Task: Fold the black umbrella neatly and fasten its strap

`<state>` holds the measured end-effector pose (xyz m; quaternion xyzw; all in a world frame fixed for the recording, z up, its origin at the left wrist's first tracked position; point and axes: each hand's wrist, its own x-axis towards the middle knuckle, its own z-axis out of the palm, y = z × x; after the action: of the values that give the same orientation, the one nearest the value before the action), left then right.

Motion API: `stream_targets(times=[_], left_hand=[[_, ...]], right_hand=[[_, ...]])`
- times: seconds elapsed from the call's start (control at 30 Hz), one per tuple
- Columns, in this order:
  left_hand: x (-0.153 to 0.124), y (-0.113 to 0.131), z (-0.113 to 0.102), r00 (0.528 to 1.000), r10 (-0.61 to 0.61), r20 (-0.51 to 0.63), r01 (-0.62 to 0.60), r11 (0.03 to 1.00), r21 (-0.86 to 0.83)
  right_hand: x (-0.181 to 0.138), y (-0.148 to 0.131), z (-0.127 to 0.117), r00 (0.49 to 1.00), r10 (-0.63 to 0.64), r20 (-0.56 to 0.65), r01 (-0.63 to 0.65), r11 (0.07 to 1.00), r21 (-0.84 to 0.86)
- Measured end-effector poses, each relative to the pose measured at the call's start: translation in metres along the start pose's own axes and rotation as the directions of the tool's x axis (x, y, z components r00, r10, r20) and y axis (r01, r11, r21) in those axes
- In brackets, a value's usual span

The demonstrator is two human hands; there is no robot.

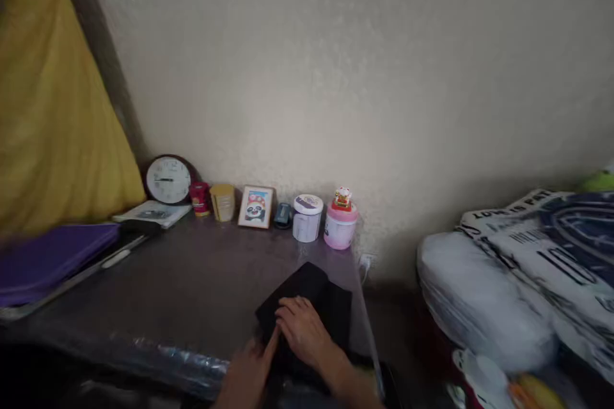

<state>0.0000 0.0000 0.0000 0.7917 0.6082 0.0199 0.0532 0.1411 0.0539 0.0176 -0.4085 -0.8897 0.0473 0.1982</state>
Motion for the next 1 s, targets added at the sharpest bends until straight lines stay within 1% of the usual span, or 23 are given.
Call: stream_targets(times=[0.13, 0.23, 0.37, 0.5, 0.63, 0.8, 0.87, 1.0], left_hand=[[-0.005, -0.001, -0.002, 1.000, -0.012, -0.013, 0.012, 1.000, -0.009], [-0.006, 0.000, -0.006, 0.999, -0.032, 0.012, 0.032, 0.999, -0.016], [-0.006, 0.003, -0.011, 0.994, -0.064, 0.089, 0.067, 0.997, -0.032], [-0.006, 0.002, -0.011, 0.989, -0.065, 0.134, 0.080, 0.991, -0.105], [-0.006, -0.003, -0.002, 0.975, -0.085, 0.205, 0.128, 0.970, -0.207], [-0.006, -0.012, 0.012, 0.964, -0.089, 0.250, 0.187, 0.896, -0.402], [-0.006, -0.016, 0.017, 0.965, -0.085, 0.249, 0.198, 0.858, -0.474], [-0.004, -0.019, 0.024, 0.979, -0.041, 0.199, 0.154, 0.789, -0.594]], right_hand=[[0.006, 0.005, -0.001, 0.999, -0.017, 0.049, 0.019, 0.999, -0.036], [0.014, 0.015, -0.001, 0.997, -0.011, 0.074, 0.016, 0.998, -0.065], [0.028, 0.037, -0.001, 0.997, -0.020, 0.071, 0.028, 0.993, -0.111], [0.040, 0.063, 0.001, 0.997, 0.001, 0.073, 0.015, 0.975, -0.222], [0.048, 0.081, 0.000, 0.997, 0.055, 0.054, -0.036, 0.952, -0.305], [0.053, 0.090, 0.000, 0.977, 0.207, 0.049, -0.179, 0.926, -0.333], [0.054, 0.093, 0.001, 0.969, 0.242, 0.050, -0.211, 0.918, -0.337], [0.059, 0.096, 0.000, 0.957, 0.289, 0.011, -0.267, 0.898, -0.349]])
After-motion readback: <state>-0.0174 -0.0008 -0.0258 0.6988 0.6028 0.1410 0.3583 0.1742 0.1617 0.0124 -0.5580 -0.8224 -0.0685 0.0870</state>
